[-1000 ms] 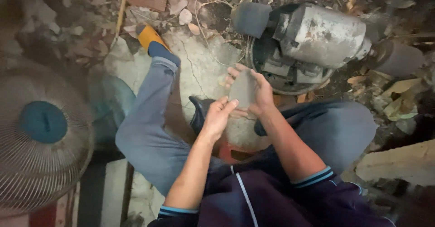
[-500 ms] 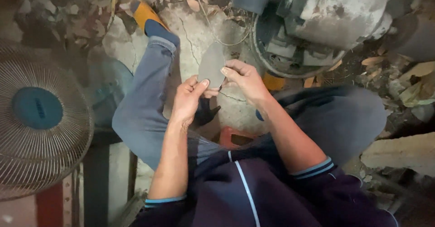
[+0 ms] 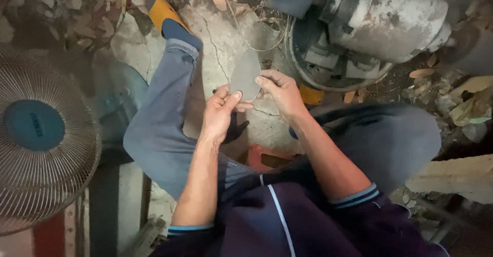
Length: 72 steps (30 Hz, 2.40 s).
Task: Shaping a new shoe sole by grinding its edges against a bench grinder to match the shoe's contour.
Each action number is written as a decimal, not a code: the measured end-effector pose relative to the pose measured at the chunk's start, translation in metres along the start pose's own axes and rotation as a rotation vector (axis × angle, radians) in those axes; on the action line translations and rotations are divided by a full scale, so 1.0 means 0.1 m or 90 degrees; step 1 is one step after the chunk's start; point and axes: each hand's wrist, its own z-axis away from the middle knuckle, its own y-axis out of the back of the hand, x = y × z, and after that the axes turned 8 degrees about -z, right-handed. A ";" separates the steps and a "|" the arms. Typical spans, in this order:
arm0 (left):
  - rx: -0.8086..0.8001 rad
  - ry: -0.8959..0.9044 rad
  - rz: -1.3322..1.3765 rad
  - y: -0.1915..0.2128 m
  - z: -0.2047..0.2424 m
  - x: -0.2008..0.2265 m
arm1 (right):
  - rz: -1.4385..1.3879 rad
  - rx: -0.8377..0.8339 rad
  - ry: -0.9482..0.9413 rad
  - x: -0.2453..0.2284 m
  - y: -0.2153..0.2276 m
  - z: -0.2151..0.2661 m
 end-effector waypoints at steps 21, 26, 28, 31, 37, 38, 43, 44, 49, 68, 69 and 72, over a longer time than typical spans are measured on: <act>0.023 0.059 -0.072 -0.99 -1.52 0.27 | -0.680 0.050 -0.030 -0.09 0.39 -0.93; 0.036 0.091 -0.116 -0.90 -1.52 0.13 | -0.678 0.052 -0.031 0.25 0.45 -1.00; 0.032 -0.038 -0.116 -0.94 -1.56 0.31 | -0.615 0.040 -0.039 0.35 0.57 -1.31; 0.021 0.012 -0.013 -0.96 -1.14 0.45 | -0.688 0.125 -0.114 0.09 0.36 -0.84; 0.045 -0.098 -0.135 -0.81 -1.04 0.47 | -0.620 0.182 -0.076 -0.15 0.17 -0.75; 0.047 -0.099 -0.133 -0.73 -0.95 0.31 | -0.618 0.180 -0.076 -0.04 0.19 -0.70; 0.058 0.075 -0.036 -0.54 -0.89 -0.02 | -0.491 0.147 -0.089 0.66 0.27 -0.77; 0.061 0.070 -0.033 -0.60 -1.04 0.05 | -0.488 0.141 -0.088 0.52 0.28 -0.87; 0.049 0.062 -0.049 -0.81 -1.25 0.41 | -0.678 0.171 -0.065 -0.01 0.13 -0.94; -0.045 0.020 -0.272 -0.79 -1.28 0.66 | -0.676 0.270 -0.143 -0.01 0.20 -0.87; -0.044 0.012 -0.258 -0.83 -1.28 0.84 | -0.693 0.226 -0.137 -0.02 0.20 -0.91; -0.036 0.012 -0.177 -0.82 -1.20 0.75 | -0.732 0.128 -0.125 -0.03 0.23 -0.92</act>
